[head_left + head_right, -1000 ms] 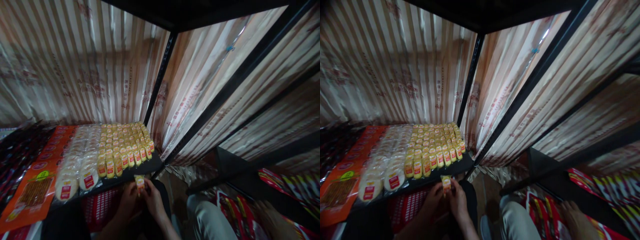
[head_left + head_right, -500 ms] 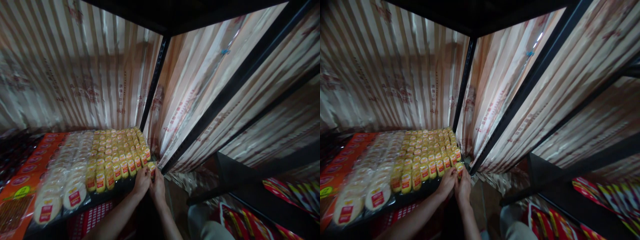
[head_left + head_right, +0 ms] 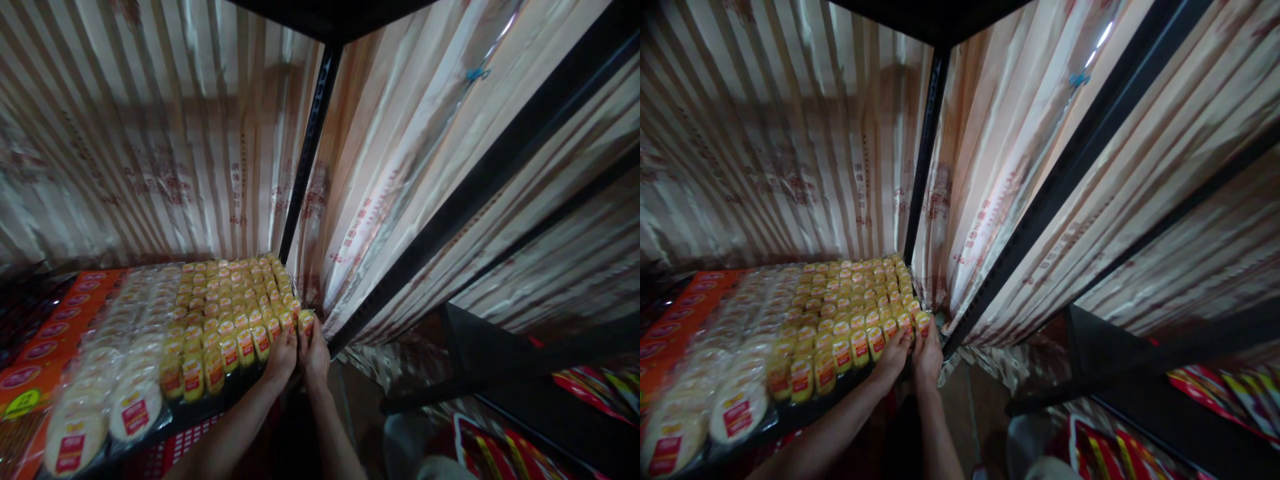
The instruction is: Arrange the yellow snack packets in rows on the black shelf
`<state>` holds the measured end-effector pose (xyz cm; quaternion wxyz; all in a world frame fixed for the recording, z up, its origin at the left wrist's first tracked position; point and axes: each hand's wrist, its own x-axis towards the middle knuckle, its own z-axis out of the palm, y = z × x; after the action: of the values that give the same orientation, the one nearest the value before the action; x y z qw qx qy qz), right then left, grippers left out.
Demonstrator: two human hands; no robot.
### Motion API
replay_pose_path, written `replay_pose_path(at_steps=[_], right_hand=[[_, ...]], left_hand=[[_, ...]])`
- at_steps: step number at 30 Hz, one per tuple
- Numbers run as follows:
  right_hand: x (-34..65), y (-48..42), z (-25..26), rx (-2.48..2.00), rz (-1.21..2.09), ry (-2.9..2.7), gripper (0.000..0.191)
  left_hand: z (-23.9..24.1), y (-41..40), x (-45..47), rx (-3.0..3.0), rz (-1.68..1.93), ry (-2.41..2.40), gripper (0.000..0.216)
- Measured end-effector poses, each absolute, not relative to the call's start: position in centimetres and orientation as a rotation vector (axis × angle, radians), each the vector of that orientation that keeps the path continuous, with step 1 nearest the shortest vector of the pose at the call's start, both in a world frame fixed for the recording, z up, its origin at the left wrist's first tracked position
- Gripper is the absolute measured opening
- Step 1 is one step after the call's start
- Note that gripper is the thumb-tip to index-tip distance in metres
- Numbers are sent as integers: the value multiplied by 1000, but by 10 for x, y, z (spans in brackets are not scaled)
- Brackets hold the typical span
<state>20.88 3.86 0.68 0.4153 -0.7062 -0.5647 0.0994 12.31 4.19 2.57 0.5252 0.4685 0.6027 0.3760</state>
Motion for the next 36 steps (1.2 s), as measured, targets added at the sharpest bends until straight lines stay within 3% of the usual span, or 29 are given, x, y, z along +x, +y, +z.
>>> replay_pose_path(at_steps=[19,24,36], right_hand=[[208,55,-11,-1672,403,-1346,56],[211,53,-23,-1658,376,-1327,66],[205,37,-28,-1671,274,-1372,66]], left_hand=[[36,38,119,1298,808,1448,32],[36,38,119,1294,797,1468,27],[22,22,113,1309,873,1449,27]])
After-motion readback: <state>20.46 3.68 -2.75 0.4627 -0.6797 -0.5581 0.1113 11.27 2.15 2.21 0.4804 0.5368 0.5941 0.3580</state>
